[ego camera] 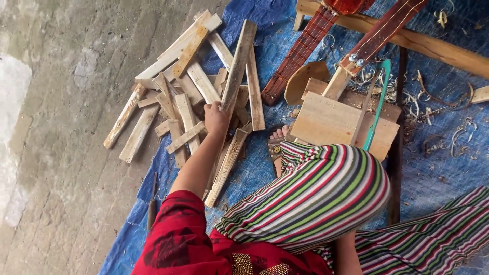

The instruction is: Cutting a small piece of wood using a hand-held hacksaw while sitting on a low stool in a workshop.

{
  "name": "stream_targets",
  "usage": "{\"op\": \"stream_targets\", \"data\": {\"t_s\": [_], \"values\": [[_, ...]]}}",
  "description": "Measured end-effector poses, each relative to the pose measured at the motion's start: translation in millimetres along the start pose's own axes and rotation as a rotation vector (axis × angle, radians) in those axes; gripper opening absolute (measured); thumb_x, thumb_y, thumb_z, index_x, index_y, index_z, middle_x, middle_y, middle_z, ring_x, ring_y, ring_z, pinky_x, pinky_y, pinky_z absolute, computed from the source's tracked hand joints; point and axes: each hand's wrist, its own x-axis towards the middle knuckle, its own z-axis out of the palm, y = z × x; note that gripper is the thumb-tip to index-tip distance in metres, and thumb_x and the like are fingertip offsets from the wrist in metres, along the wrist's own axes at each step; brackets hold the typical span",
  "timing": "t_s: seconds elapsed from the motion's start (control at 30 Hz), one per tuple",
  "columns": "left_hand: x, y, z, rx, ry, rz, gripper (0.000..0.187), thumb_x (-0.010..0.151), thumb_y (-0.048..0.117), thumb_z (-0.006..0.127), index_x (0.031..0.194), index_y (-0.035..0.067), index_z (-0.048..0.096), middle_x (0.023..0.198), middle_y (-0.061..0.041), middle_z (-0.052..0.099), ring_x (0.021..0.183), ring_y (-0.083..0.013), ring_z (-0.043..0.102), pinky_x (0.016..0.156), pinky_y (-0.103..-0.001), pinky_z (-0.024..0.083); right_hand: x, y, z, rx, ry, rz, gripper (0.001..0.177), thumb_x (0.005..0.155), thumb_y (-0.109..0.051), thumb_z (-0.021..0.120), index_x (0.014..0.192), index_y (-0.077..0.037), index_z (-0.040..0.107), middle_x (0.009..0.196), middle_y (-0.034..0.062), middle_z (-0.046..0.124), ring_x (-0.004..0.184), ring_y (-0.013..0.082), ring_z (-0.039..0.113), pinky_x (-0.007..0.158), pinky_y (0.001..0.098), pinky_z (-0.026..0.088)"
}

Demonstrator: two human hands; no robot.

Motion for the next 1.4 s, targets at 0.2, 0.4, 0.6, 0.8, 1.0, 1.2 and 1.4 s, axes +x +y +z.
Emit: {"op": "stream_targets", "data": {"t_s": [0.2,0.4,0.6,0.8,1.0,1.2,1.4], "values": [[66.3,48.5,-21.5,-0.296,0.024,0.319,0.028,0.088,0.018,0.070,0.110,0.002,0.070,0.103,-0.026,0.062,0.105,-0.0512,0.063,0.091,-0.058,0.053,32.0,42.2,34.9,0.006,0.131,-0.084,0.064,0.096,-0.014,0.060,0.156,0.001,0.044,0.120,0.0375,0.062,0.111,0.0517,0.061,0.092,0.0632,0.051],[11.8,262.4,-191.2,-0.218,-0.232,0.943,0.031,0.094,0.027,0.065,0.116,0.006,0.071,0.109,-0.012,0.065,0.096,-0.0301,0.066,0.082,-0.044,0.050,23.1,9.4,37.8,0.114,0.176,-0.141,0.048,0.104,-0.023,0.054,0.148,-0.004,0.052,0.075,-0.0011,0.056,0.067,0.0117,0.055,0.064,0.0318,0.048],[-129.9,377.4,-189.3,0.312,-0.699,0.986,0.051,0.096,0.043,0.064,0.142,0.021,0.058,0.145,-0.006,0.054,0.117,-0.0273,0.061,0.086,-0.046,0.058,17.1,-21.9,27.2,0.145,0.220,-0.083,0.040,0.106,-0.018,0.052,0.143,-0.007,0.055,0.067,0.0004,0.055,0.053,0.0119,0.048,0.053,0.0288,0.043],[-205.1,278.6,20.0,0.822,-0.245,1.336,0.058,0.103,0.029,0.052,0.155,0.006,0.040,0.165,-0.019,0.029,0.155,-0.0410,0.014,0.121,-0.069,0.009,18.8,-5.9,34.3,0.216,0.315,-0.228,0.044,0.106,-0.010,0.051,0.149,0.002,0.049,0.066,0.0081,0.067,0.059,0.0158,0.063,0.054,0.0327,0.050],[-202.2,260.7,87.2,0.767,-0.298,1.196,0.057,0.107,0.016,0.038,0.161,0.004,0.027,0.170,-0.023,0.011,0.155,-0.0478,0.005,0.123,-0.069,0.005,2.7,-8.9,32.3,0.283,0.289,-0.172,0.048,0.105,-0.010,0.052,0.150,0.006,0.046,0.064,0.0090,0.065,0.060,0.0162,0.064,0.059,0.0336,0.053],[-191.0,261.9,111.1,0.786,-0.244,1.230,0.058,0.106,0.013,0.036,0.162,0.004,0.024,0.169,-0.026,0.007,0.152,-0.0554,0.011,0.116,-0.067,0.024,2.3,-14.5,33.8,0.295,0.280,-0.165,0.048,0.105,-0.009,0.053,0.149,0.008,0.045,0.064,0.0108,0.066,0.062,0.0178,0.067,0.060,0.0350,0.054],[-185.6,246.6,120.0,0.644,0.016,1.330,0.056,0.105,0.011,0.043,0.158,-0.002,0.029,0.165,-0.032,0.015,0.148,-0.0589,0.018,0.115,-0.068,0.028,-6.5,-9.6,39.4,0.332,0.264,-0.175,0.048,0.105,-0.005,0.051,0.148,0.012,0.041,0.064,0.0133,0.064,0.061,0.0207,0.067,0.063,0.0390,0.057]]}}
